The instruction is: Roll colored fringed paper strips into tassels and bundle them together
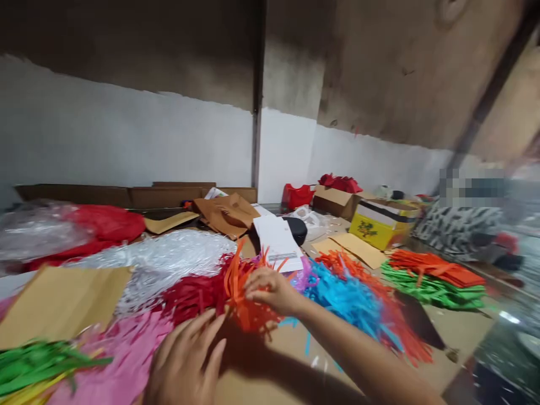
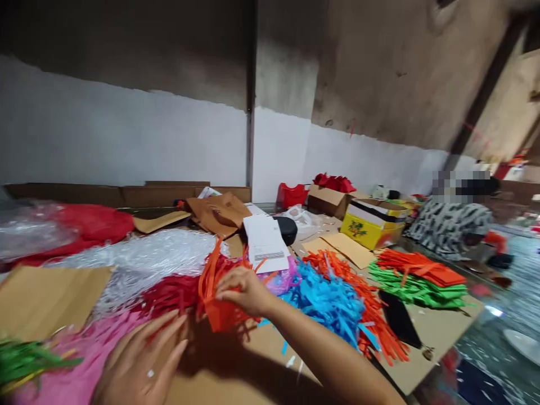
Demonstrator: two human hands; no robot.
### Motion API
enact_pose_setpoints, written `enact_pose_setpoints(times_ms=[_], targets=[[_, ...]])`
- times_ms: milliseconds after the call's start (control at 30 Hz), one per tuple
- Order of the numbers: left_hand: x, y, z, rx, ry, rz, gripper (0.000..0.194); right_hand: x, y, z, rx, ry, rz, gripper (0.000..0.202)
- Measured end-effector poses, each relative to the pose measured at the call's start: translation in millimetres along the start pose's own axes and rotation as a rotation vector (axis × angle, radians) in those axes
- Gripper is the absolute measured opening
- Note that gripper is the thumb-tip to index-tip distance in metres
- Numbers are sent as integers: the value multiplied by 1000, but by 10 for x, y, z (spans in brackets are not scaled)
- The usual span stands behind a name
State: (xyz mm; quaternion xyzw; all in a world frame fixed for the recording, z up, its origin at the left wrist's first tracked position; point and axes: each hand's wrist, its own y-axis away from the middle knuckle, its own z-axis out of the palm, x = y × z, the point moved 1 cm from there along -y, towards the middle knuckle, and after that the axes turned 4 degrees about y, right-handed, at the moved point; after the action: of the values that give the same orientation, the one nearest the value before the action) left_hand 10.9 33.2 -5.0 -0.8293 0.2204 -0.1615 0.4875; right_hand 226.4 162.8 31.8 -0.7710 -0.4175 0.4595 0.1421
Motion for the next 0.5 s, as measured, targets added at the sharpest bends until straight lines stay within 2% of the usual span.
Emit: enact_pose_setpoints(times_ms=[100,200,267,367,500], targets=[[7,18,42,-94,-82,16,28,-82,270,425,-65,-174,21,46],[-48,161,130,-165,-84,-49,29,-96,401,630,-109,-283,72,51],[-123,267,151,-227,-29,-110,32,-95,437,682,-130,-326,111,51],[-228,350,116,-384,110,-188,42,-88,458,667,-157,-353,172,47],[-250,337,84,-507,190,-225,33,-106,469,606,-206,-355,200,47]])
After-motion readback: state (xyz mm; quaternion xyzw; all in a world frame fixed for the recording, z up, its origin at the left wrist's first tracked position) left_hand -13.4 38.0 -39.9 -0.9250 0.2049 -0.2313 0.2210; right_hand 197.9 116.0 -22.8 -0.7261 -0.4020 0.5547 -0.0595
